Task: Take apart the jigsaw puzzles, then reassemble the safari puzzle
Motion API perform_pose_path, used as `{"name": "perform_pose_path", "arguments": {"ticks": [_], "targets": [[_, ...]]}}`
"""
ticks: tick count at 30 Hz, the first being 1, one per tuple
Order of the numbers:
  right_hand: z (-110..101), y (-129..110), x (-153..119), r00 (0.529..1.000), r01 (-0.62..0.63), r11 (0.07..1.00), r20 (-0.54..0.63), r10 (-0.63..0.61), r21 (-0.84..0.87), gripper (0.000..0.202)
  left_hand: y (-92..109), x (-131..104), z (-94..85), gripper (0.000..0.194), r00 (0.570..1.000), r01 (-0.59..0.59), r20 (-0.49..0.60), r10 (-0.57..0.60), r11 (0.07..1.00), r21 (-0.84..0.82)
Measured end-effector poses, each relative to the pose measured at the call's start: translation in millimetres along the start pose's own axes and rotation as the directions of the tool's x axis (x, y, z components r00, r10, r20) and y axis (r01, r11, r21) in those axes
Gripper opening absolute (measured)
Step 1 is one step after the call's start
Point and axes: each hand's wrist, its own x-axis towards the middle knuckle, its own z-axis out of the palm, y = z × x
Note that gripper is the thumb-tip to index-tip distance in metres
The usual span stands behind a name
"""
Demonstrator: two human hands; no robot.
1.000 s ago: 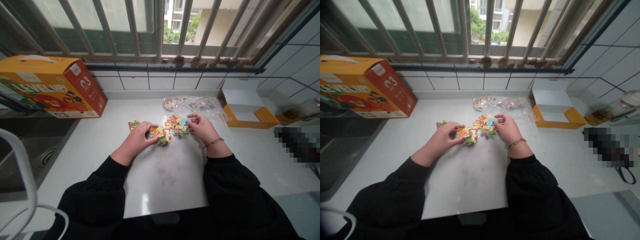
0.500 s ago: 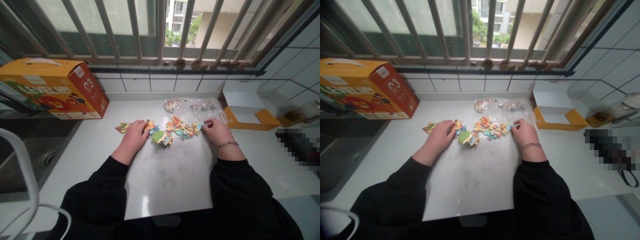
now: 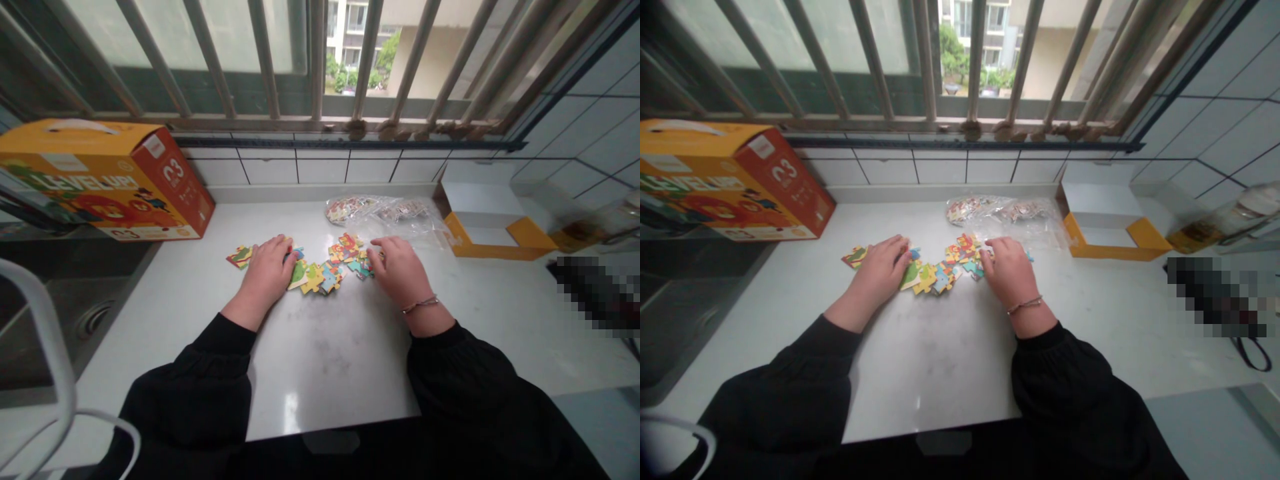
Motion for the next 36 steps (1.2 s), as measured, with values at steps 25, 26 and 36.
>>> {"name": "perform_pose_path", "arguments": {"ticks": [25, 26, 36], "targets": [[-2.6, -19.9, -38.9, 0.978, 0.166, 0.985, 0.121, -0.172, 0.055, 0.054, 26.6, -34.0, 3.6, 0.075, 0.983, -0.079, 0.167, 0.07, 0.996, 0.044], [-1.6, -26.1, -30.6, 0.97, 0.223, 0.968, 0.074, -0.232, 0.114, 0.052, 25.0, -32.4, 4.9, 0.074, 0.986, -0.069, 0.153, 0.06, 0.996, 0.051], [32.2, -39.6, 45.9, 0.939, 0.1, 0.985, 0.313, -0.14, 0.139, 0.062, 1.4, -18.0, 1.3, 0.069, 0.988, 0.053, 0.141, -0.063, 0.995, 0.079]]}}
